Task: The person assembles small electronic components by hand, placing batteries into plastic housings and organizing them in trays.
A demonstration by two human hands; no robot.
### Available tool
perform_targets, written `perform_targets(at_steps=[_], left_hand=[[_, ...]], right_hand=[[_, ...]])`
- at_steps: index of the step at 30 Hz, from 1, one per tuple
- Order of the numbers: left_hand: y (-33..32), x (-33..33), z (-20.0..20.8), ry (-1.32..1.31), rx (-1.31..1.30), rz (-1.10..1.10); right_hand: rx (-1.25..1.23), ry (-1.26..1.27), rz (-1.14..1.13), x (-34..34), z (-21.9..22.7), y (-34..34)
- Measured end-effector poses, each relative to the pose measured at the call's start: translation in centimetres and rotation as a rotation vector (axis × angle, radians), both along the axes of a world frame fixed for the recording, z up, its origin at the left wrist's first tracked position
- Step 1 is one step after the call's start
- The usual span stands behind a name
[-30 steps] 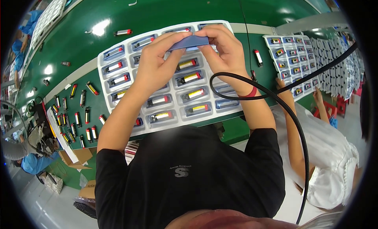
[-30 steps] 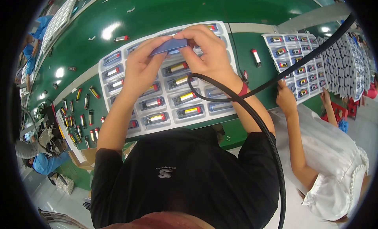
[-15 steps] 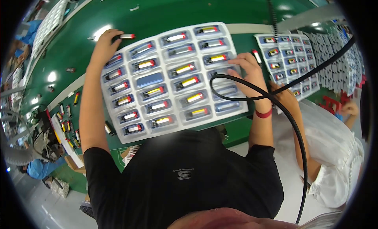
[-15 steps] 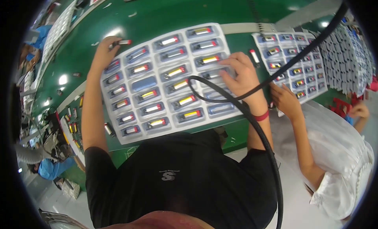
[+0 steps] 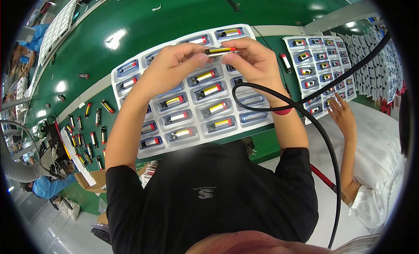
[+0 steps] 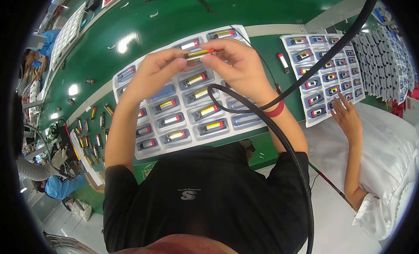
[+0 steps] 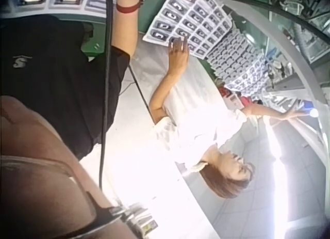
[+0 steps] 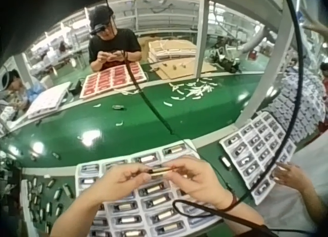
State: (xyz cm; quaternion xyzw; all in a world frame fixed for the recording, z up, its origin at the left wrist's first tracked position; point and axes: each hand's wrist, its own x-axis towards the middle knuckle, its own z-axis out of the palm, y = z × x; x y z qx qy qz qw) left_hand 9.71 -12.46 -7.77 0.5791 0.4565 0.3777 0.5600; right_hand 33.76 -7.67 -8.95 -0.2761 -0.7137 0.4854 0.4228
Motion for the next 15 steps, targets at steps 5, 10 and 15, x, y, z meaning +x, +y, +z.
perform_targets(at_steps=[5, 10, 15], left_hand=[[-0.6, 1.3, -0.2, 0.080, 0.302, 0.127], [-0.7, 1.5, -0.3, 0.087, 0.401, 0.031], [-1.0, 2.2, -1.0, -0.146, 0.277, 0.119]], right_hand=[[-0.479, 0.010, -0.001, 1.3, 1.1, -0.3], [-0.528, 0.055, 0.039, 1.8, 1.1, -0.2], [-0.370, 0.188, 0.070, 1.7, 0.5, -0.7]])
